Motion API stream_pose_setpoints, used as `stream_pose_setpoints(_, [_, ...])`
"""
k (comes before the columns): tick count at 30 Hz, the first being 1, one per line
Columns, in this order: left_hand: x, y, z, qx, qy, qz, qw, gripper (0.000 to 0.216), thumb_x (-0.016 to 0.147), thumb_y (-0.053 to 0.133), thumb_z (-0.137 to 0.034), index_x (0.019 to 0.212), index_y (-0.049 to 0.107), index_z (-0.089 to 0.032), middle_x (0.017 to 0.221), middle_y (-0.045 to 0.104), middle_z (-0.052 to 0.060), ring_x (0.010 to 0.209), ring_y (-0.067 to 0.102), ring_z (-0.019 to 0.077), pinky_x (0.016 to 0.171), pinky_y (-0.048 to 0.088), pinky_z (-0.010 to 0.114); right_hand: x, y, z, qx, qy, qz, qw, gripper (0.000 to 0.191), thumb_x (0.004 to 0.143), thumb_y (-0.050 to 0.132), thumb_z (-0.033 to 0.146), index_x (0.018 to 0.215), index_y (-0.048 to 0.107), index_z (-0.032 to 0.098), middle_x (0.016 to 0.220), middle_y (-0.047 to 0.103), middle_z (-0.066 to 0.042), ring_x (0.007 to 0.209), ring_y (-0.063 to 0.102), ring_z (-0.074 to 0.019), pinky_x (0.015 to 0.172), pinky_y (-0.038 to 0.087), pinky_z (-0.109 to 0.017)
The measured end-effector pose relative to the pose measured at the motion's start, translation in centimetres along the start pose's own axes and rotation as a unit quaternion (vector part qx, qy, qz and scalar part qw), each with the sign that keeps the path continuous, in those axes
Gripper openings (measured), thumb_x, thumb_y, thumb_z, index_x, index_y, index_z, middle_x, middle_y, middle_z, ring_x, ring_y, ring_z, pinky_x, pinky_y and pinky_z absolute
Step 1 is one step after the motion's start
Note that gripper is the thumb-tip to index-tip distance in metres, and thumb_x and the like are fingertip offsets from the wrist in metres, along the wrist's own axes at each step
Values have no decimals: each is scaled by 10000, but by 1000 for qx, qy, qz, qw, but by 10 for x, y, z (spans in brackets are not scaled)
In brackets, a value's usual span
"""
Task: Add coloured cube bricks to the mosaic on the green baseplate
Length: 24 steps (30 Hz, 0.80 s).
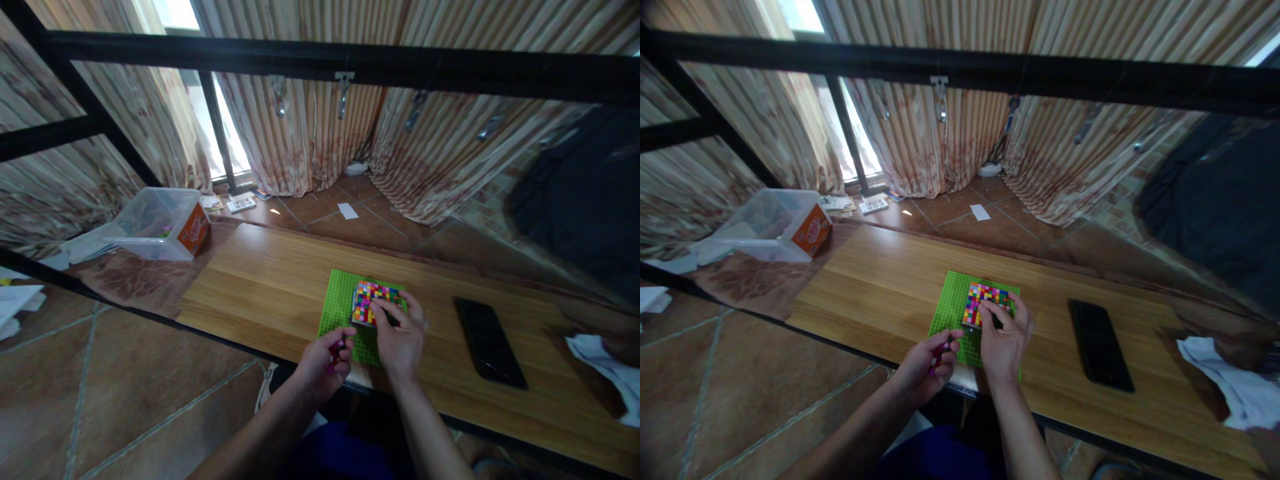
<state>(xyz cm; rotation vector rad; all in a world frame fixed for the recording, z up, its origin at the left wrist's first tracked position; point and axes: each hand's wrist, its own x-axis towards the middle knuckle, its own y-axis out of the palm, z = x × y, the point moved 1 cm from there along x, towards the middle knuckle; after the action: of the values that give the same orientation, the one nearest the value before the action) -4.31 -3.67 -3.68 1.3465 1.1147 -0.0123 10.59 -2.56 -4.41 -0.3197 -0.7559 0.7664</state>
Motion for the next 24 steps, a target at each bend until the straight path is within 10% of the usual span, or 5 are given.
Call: stream_pose_setpoints(24, [-1,0,0,36,6,-27,999,186,904,493,-176,897,642,-65,655,498,1,436,414,13,342,220,108,7,-7,-2,-73,-113,24,991,246,890,554,395,841,742,243,1150,591,-76,1074,504,-241,951,391,-432])
